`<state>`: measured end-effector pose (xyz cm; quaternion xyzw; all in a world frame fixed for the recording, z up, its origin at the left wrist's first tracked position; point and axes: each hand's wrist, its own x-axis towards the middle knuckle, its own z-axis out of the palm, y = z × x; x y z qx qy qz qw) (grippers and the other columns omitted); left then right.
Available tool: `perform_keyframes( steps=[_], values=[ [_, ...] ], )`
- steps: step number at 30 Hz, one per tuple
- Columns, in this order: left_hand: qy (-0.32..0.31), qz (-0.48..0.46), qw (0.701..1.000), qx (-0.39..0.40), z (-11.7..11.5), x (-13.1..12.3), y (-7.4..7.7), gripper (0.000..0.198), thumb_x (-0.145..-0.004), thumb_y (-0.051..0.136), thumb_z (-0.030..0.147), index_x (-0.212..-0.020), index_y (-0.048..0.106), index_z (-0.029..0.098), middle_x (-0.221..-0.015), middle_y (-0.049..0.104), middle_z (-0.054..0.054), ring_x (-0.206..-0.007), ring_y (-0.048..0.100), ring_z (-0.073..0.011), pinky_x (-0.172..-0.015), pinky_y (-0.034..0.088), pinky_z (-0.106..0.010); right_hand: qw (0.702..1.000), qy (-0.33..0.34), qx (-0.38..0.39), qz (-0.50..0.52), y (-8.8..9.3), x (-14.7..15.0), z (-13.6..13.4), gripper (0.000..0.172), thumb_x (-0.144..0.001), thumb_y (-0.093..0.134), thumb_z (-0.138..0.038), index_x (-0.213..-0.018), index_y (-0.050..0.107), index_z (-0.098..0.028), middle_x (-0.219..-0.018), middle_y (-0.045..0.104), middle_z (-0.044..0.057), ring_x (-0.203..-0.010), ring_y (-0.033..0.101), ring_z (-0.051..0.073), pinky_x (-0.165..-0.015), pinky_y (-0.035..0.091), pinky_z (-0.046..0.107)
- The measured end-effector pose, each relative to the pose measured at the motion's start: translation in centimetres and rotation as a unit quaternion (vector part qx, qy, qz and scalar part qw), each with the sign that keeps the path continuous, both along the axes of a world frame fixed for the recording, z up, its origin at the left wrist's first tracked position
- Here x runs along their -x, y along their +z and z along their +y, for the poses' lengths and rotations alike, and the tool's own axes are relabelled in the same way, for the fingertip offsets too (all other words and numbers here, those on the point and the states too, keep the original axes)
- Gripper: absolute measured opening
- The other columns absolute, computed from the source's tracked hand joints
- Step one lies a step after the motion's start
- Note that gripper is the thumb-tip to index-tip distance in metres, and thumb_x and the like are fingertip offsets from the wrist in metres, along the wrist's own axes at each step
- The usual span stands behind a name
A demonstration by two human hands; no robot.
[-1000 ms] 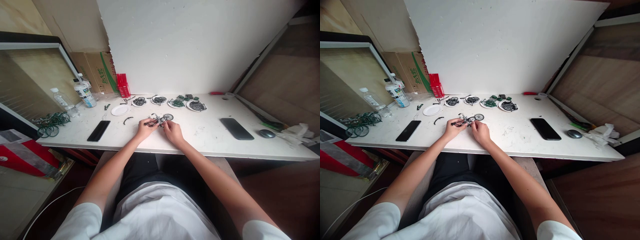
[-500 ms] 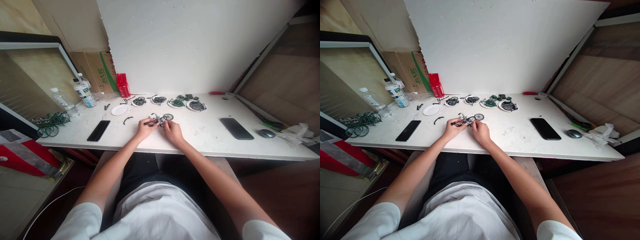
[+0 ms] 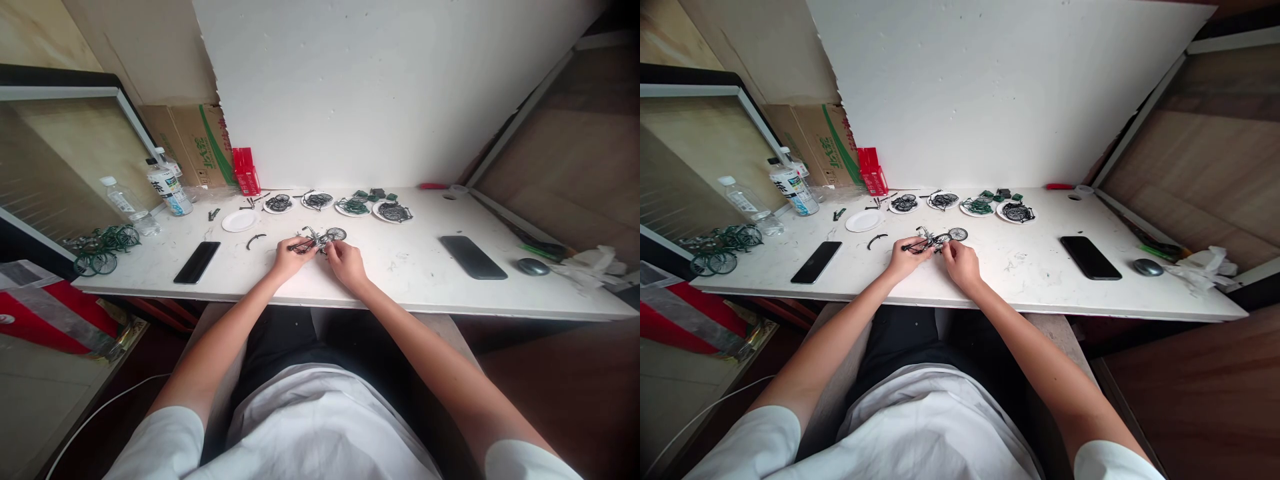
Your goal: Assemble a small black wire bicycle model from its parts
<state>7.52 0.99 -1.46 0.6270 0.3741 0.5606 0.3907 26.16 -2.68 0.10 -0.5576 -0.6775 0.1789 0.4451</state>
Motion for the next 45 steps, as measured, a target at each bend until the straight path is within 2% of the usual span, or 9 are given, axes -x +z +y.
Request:
perform_keyframes(
  steps=[8, 10, 17, 23, 30, 34, 40, 45],
  values=[
    [-0.002, -0.005, 1.000, -0.002, -0.37, -0.08, 0.42, 0.037, -0.073, 0.091, 0.044, -0.092, 0.079, 0.014, -0.092, 0.081, -0.012, -0.084, 0.076, -0.0244, -0.078, 0.063, -0.036, 0.999, 0.000, -0.022, 0.028, 0.20, -0.01, -0.10, 0.024, -0.097, 0.061, -0.045, -0.091, 0.066, -0.022, -0.079, 0.072, 0.004, -0.072, 0.064, 0.019, -0.067, 0.041, 0.029],
    [-0.001, -0.010, 1.000, 0.001, -0.34, -0.12, 0.34, 0.037, -0.072, 0.092, 0.043, -0.092, 0.079, 0.014, -0.092, 0.081, -0.012, -0.084, 0.076, -0.0246, -0.078, 0.063, -0.036, 0.999, 0.008, -0.026, 0.024, 0.05, -0.08, 0.02, 0.024, -0.099, 0.059, -0.044, -0.090, 0.065, -0.022, -0.079, 0.071, 0.004, -0.071, 0.063, 0.019, -0.067, 0.041, 0.030],
    [-0.002, -0.003, 1.000, 0.001, -0.24, -0.08, 0.37, 0.036, -0.073, 0.091, 0.042, -0.091, 0.079, 0.013, -0.093, 0.080, -0.013, -0.084, 0.076, -0.0242, -0.077, 0.063, -0.035, 1.000, 0.008, -0.013, 0.000, -0.22, -0.10, 0.27, 0.041, -0.106, 0.045, -0.048, -0.082, 0.065, -0.022, -0.075, 0.070, 0.006, -0.068, 0.061, 0.020, -0.066, 0.040, 0.032],
    [-0.002, -0.009, 1.000, -0.004, -0.05, -0.02, 0.12, 0.036, -0.073, 0.092, 0.041, -0.092, 0.079, 0.014, -0.094, 0.081, -0.012, -0.083, 0.076, -0.0234, -0.077, 0.064, -0.035, 0.998, 0.001, -0.044, 0.039, -0.17, -0.05, 0.21, 0.027, -0.098, 0.062, -0.048, -0.095, 0.067, -0.022, -0.090, 0.074, 0.007, -0.082, 0.067, 0.023, -0.074, 0.048, 0.033],
    [0.000, -0.004, 1.000, -0.007, 0.25, 0.05, -0.44, 0.035, -0.073, 0.091, 0.041, -0.093, 0.080, 0.014, -0.094, 0.081, -0.012, -0.088, 0.077, -0.0258, -0.079, 0.065, -0.037, 0.998, 0.017, -0.030, 0.044, -0.39, -0.16, 0.32, 0.020, -0.095, 0.063, -0.042, -0.089, 0.063, -0.023, -0.086, 0.073, 0.006, -0.080, 0.066, 0.022, -0.071, 0.047, 0.033],
    [0.001, 0.002, 1.000, -0.010, 0.28, 0.05, -0.42, 0.035, -0.073, 0.091, 0.041, -0.092, 0.080, 0.015, -0.094, 0.081, -0.012, -0.087, 0.077, -0.0258, -0.080, 0.065, -0.037, 0.999, 0.017, -0.020, 0.038, -0.29, -0.17, 0.26, 0.023, -0.097, 0.060, -0.042, -0.086, 0.061, -0.023, -0.082, 0.072, 0.005, -0.074, 0.064, 0.021, -0.070, 0.045, 0.032],
    [0.000, 0.006, 1.000, -0.007, 0.22, 0.00, -0.30, 0.039, -0.073, 0.091, 0.046, -0.093, 0.080, 0.014, -0.092, 0.081, -0.012, -0.084, 0.077, -0.0253, -0.079, 0.065, -0.037, 1.000, 0.012, -0.008, 0.002, -0.21, -0.15, 0.28, 0.038, -0.105, 0.045, -0.045, -0.085, 0.066, -0.021, -0.079, 0.073, 0.007, -0.073, 0.065, 0.022, -0.072, 0.044, 0.032],
    [0.001, -0.002, 1.000, -0.002, 0.10, -0.05, -0.13, 0.039, -0.072, 0.091, 0.045, -0.093, 0.079, 0.014, -0.095, 0.081, -0.013, -0.086, 0.077, -0.0251, -0.080, 0.065, -0.037, 1.000, -0.001, -0.003, 0.016, 0.10, -0.03, 0.07, 0.035, -0.102, 0.052, -0.051, -0.088, 0.066, -0.022, -0.081, 0.073, 0.006, -0.075, 0.065, 0.022, -0.071, 0.044, 0.032]
  ],
)
